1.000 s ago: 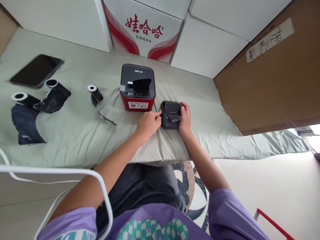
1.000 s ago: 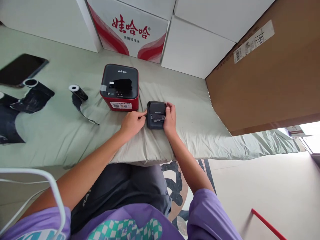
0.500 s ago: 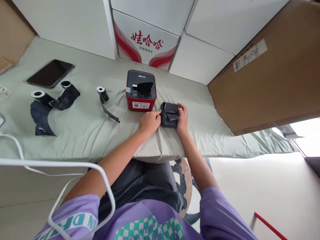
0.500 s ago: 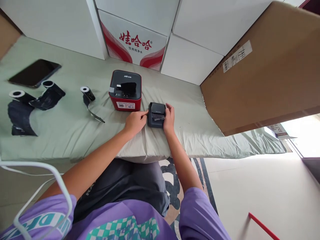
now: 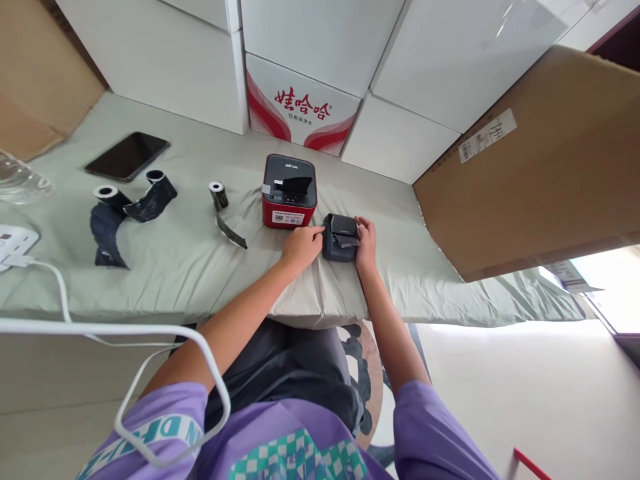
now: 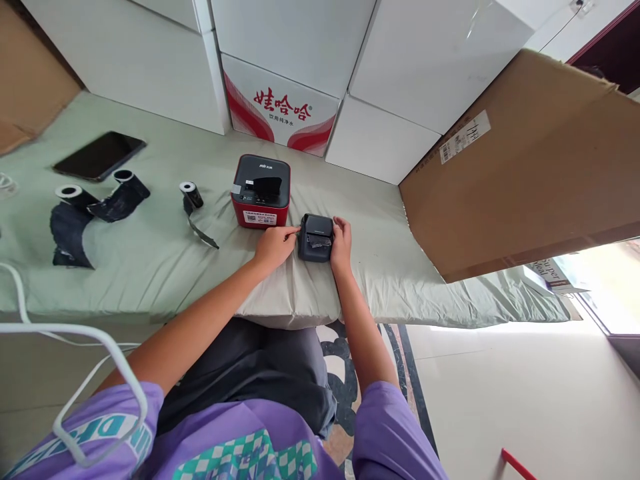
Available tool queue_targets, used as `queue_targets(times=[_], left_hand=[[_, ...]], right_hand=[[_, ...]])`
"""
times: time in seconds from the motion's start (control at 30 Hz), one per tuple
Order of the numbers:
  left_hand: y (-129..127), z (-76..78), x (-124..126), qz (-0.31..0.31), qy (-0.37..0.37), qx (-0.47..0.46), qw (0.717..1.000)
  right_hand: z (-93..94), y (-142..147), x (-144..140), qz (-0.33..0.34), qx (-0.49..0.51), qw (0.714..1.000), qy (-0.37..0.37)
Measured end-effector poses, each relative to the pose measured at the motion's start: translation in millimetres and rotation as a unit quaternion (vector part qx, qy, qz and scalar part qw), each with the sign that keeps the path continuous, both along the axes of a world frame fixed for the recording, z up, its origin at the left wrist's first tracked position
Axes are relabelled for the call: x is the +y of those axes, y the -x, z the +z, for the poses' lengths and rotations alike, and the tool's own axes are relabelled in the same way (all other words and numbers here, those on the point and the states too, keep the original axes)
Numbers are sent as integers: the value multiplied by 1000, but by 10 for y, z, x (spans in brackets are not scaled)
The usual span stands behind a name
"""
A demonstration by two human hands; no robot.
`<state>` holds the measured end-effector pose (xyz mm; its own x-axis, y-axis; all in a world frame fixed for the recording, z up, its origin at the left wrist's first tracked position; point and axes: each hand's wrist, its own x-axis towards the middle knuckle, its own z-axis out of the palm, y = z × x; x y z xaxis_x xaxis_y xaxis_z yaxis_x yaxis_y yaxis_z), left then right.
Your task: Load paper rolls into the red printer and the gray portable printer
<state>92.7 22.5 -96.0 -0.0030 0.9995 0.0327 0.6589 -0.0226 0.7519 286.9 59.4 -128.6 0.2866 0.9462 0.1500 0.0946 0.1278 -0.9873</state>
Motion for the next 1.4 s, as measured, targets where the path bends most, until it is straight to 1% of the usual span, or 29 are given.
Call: queue_targets(times=[0.3,0.5,0.6,0.77,0.87,1.0,1.13,1.4], left_hand=[[19,3,7,3,-8,14,1000],[43,11,30,-4,-11,15,1000],[54,3,50,-6,-3,14,1000],[58,3,60,-9,-4,15,1000],[60,8,56,-11,-1,17,1000],[65,13,57,-15,-2,19,1000],[72,13,70,-13,0,20,1000],[75,1,90,-11,8,23,1000]], right_hand=[[3,-23,19,7,3,1000,3],[10,-49,25,12,-29,1000,-5],[44,-64,9,24,-41,999,7],[103,-105,-8,58,-35,998,20],[129,-124,-13,75,-55,996,14],[149,-129,-12,93,-94,991,28],[137,-131,5,82,-106,990,38],[58,-171,41,66,-88,994,12]])
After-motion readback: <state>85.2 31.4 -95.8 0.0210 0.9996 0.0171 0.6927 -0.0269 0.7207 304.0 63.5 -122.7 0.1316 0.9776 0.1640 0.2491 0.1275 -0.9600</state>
